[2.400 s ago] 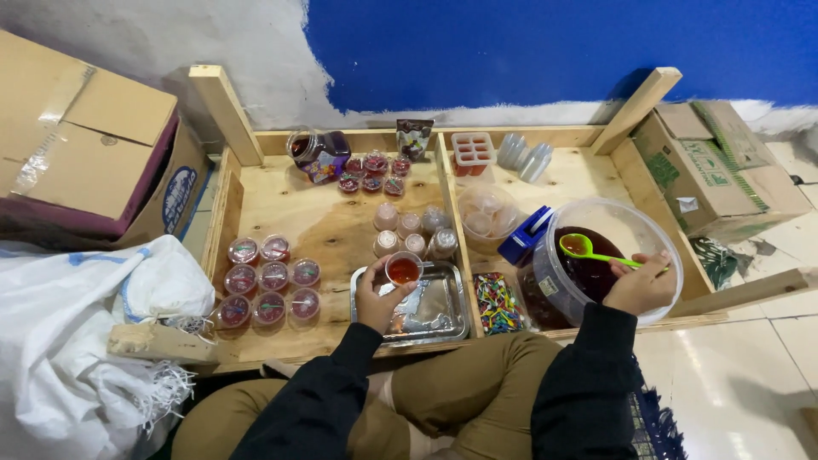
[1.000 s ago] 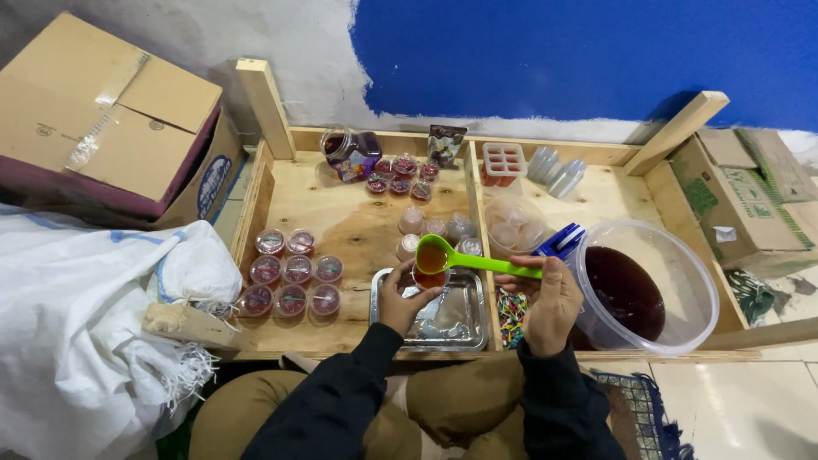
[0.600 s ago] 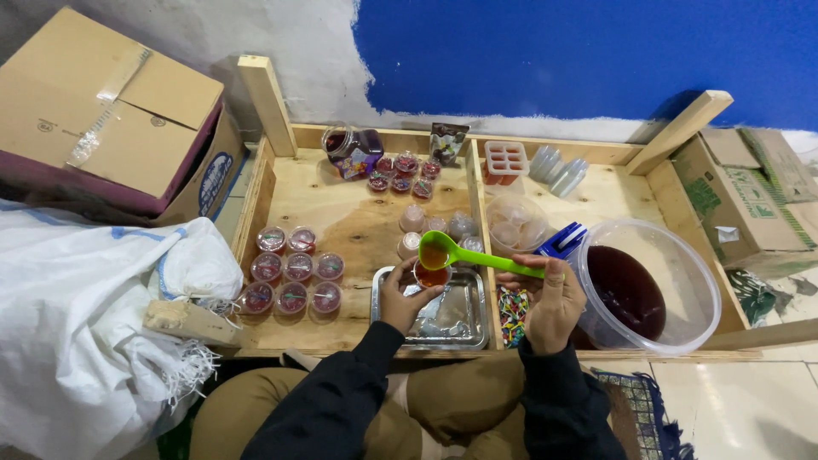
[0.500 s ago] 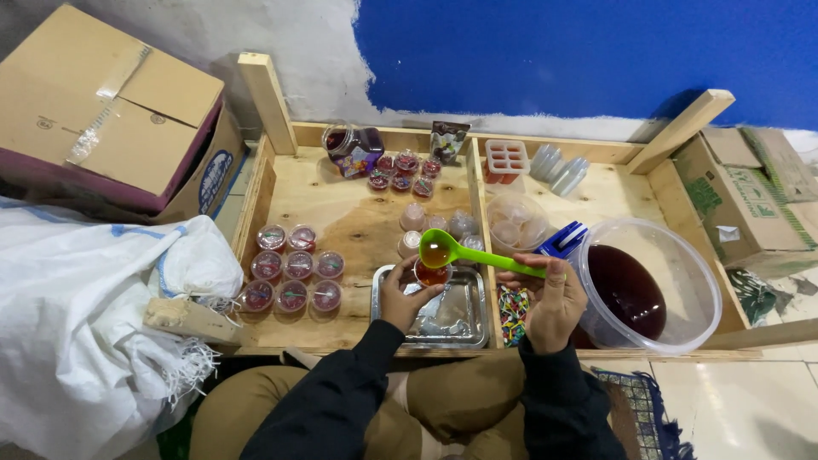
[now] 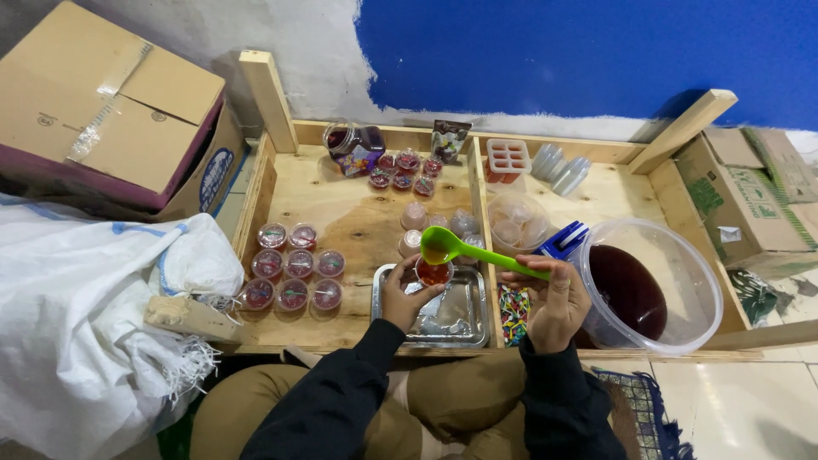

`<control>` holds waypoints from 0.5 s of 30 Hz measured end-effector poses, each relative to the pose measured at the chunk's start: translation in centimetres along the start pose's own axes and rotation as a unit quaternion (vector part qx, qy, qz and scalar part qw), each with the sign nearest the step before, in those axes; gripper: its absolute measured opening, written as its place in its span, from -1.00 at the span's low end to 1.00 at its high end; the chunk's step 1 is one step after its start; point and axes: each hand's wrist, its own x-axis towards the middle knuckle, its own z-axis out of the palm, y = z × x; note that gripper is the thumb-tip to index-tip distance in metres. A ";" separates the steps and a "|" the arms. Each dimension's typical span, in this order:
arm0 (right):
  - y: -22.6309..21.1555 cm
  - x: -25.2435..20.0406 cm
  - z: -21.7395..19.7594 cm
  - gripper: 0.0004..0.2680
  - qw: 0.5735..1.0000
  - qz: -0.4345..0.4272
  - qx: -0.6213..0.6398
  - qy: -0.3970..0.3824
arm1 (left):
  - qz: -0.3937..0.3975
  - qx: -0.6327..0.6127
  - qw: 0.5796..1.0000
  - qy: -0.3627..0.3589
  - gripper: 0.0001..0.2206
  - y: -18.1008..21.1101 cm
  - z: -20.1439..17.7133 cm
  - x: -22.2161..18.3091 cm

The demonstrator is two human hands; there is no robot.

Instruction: The person fills small plastic containers with a dark liquid using a green scoop, then places lids on the containers and presses them down to seal them.

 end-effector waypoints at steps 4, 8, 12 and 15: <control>-0.3 0.1 0.1 -0.64 1.000 -0.009 -0.014 -0.010 | 0.001 -0.005 1.000 -0.002 -0.24 0.2 0.1 -0.1; -0.3 0.0 0.3 -0.64 1.000 -0.025 -0.004 -0.018 | -0.002 -0.003 1.000 0.002 -0.24 -0.2 0.0 0.0; 0.1 0.0 0.1 -0.64 0.999 -0.038 -0.006 -0.023 | -0.003 -0.007 1.000 0.001 -0.23 -0.2 0.0 -0.1; 0.2 0.1 0.1 -0.65 0.999 -0.030 -0.004 -0.020 | 0.001 -0.002 1.000 -0.006 -0.23 -0.5 -0.2 0.1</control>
